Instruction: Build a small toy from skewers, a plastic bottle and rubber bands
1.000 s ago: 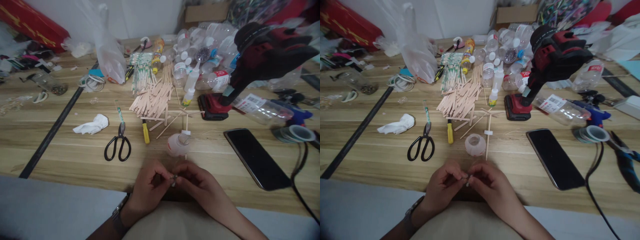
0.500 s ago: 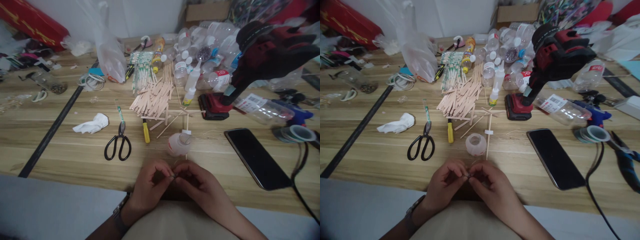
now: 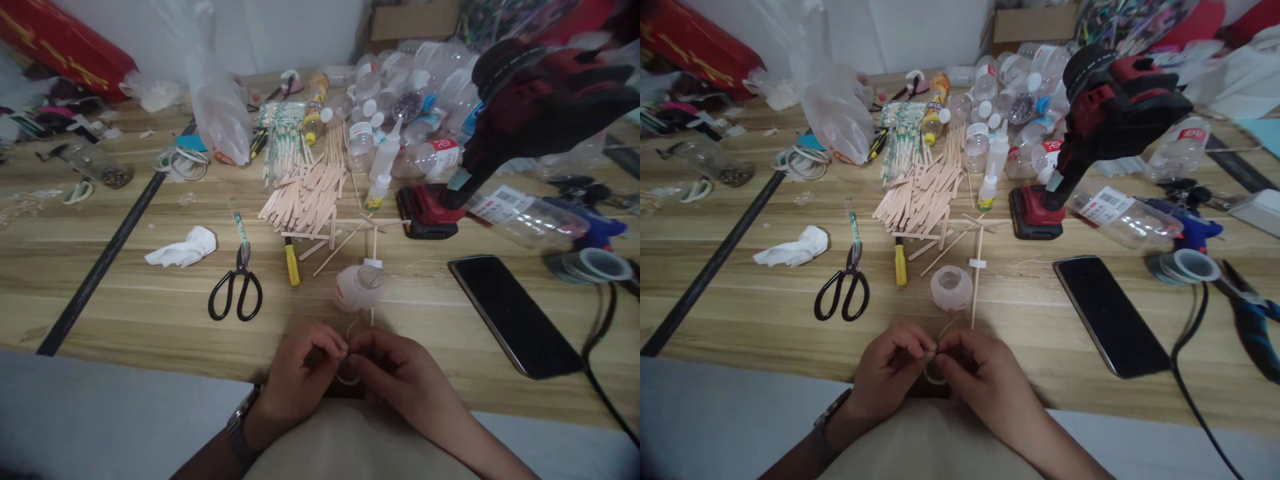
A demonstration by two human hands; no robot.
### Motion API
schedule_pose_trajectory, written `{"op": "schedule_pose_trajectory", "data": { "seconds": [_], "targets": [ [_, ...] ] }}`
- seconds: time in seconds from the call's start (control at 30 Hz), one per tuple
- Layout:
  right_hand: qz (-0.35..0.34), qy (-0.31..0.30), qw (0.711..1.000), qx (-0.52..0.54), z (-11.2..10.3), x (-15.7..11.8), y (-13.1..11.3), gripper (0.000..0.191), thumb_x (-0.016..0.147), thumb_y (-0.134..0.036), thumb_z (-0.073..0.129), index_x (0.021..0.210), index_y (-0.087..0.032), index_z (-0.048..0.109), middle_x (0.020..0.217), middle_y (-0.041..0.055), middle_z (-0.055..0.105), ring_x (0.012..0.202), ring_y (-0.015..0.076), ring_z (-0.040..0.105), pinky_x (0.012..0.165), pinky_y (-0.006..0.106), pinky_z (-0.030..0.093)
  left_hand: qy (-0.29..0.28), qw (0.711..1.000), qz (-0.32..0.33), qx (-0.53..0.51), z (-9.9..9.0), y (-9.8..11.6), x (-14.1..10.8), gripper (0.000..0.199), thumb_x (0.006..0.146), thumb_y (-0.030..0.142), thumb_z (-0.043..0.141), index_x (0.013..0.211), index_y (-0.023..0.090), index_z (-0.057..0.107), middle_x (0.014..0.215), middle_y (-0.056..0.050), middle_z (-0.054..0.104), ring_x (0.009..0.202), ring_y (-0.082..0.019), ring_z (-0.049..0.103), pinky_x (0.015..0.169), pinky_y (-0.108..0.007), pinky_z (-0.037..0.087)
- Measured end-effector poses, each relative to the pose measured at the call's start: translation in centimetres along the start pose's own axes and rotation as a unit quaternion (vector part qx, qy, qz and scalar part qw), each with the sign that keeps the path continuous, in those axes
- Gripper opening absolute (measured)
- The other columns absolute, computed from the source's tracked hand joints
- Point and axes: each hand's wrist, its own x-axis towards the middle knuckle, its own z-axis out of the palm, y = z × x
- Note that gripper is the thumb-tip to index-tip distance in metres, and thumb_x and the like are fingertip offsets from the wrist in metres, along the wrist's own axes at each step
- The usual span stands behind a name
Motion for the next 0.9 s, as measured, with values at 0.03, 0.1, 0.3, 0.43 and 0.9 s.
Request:
{"op": "schedule_pose_trajectory", "data": {
  "seconds": [0.03,0.1,0.3,0.43,0.9],
  "targets": [
    [0.002,0.000,1.000,-0.001,0.0,0.0,0.0,0.014,0.081,-0.033,0.054,0.079,-0.021,0.060,0.061,-0.0032,0.059,0.044,0.0105,0.054,0.044,0.022,0.038,-0.002,1.000,0.001,0.005,0.0,0.0,0.0,0.020,0.080,0.002,0.058,0.078,0.021,0.056,0.082,0.001,0.069,0.076,-0.011,0.064,0.069,-0.021,0.048],
    [0.003,-0.002,1.000,-0.006,0.0,0.0,0.0,0.014,0.080,-0.033,0.053,0.079,-0.021,0.059,0.062,-0.0022,0.060,0.044,0.0113,0.055,0.043,0.023,0.038,-0.007,1.000,0.000,0.015,0.0,0.0,0.0,0.021,0.080,0.001,0.058,0.077,0.021,0.057,0.080,0.001,0.068,0.075,-0.011,0.064,0.069,-0.020,0.048],
    [-0.010,0.002,0.999,-0.052,0.1,0.0,0.3,0.009,0.079,-0.026,0.049,0.071,-0.023,0.051,0.058,-0.0031,0.056,0.048,0.0143,0.056,0.046,0.024,0.042,-0.028,0.998,-0.021,0.044,0.1,0.1,-0.3,0.020,0.081,0.001,0.055,0.081,0.021,0.060,0.079,0.001,0.065,0.074,-0.012,0.061,0.068,-0.021,0.047],
    [-0.093,0.036,0.986,-0.133,-0.1,0.0,0.4,0.012,0.083,-0.018,0.044,0.075,-0.023,0.050,0.061,-0.0021,0.057,0.054,0.0151,0.054,0.048,0.025,0.041,-0.023,0.998,-0.066,0.010,0.3,0.2,-0.3,0.016,0.081,0.005,0.055,0.077,0.020,0.056,0.078,0.001,0.062,0.073,-0.012,0.059,0.067,-0.021,0.046],
    [-0.215,0.062,0.945,-0.240,-1.1,-0.4,0.2,0.010,0.086,-0.019,0.063,0.092,-0.023,0.071,0.093,0.0058,0.063,0.087,0.0220,0.064,0.072,0.034,0.051,0.006,0.971,-0.191,-0.140,0.2,0.8,0.4,0.017,0.079,0.014,0.063,0.070,0.019,0.048,0.073,0.001,0.060,0.067,-0.011,0.056,0.061,-0.020,0.045]
  ]
}}
